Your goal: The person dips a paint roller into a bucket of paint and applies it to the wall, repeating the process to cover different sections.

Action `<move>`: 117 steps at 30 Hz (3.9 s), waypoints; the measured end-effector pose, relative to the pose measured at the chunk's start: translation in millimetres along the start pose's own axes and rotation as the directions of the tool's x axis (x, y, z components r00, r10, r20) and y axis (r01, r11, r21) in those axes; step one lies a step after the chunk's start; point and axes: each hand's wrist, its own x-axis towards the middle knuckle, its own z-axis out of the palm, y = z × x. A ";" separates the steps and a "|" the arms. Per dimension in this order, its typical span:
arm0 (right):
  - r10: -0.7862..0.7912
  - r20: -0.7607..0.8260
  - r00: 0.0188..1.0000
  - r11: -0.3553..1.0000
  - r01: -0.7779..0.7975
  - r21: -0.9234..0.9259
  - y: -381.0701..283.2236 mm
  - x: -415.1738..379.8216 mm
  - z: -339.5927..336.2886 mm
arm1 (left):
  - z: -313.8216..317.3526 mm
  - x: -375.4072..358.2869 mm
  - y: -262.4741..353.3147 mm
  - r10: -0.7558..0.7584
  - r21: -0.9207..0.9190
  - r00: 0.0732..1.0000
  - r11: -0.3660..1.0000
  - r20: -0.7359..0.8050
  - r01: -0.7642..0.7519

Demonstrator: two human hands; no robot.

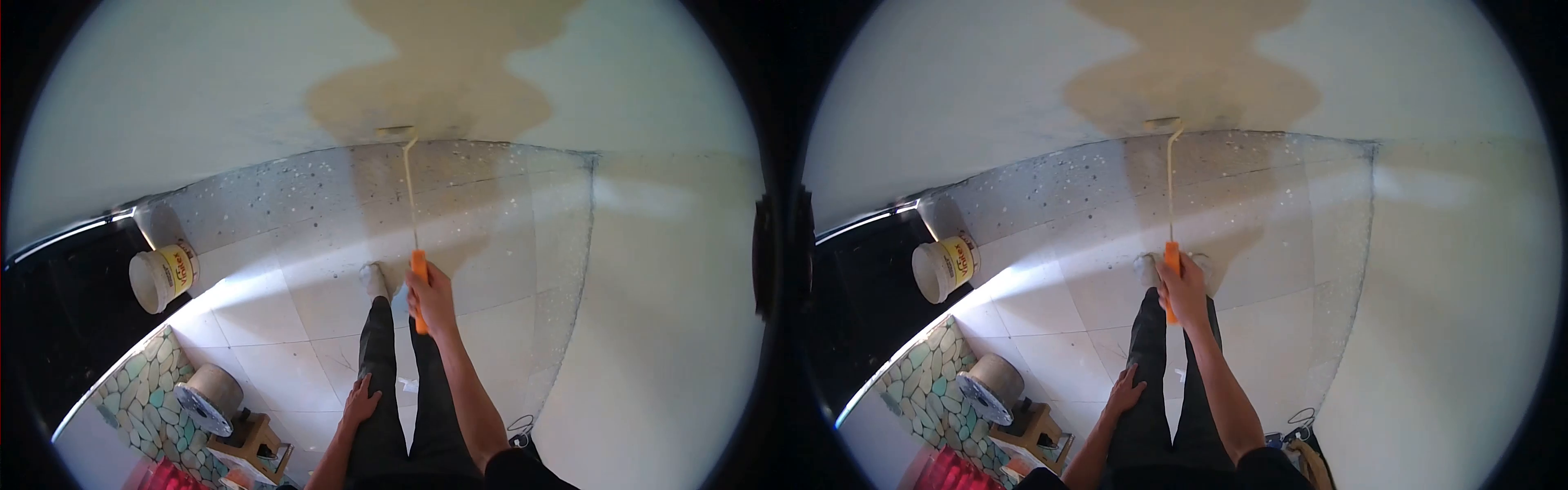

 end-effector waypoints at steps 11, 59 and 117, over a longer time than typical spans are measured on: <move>0.057 -0.026 0.998 0.994 -0.059 -0.092 -59.0 -160.7 -8.2 | -5.0 3.4 -4.5 0.001 0.019 1.000 1.000 -0.004 -0.001; -0.030 -0.041 0.999 0.998 0.027 -0.062 -39.6 12.7 -54.9 | -3.7 0.3 3.9 -0.024 0.017 1.000 1.000 -0.002 0.024; -0.005 -0.008 1.000 0.996 0.004 -0.094 -40.9 68.0 -175.7 | 10.3 0.8 8.1 -0.036 0.019 0.999 0.999 -0.007 0.037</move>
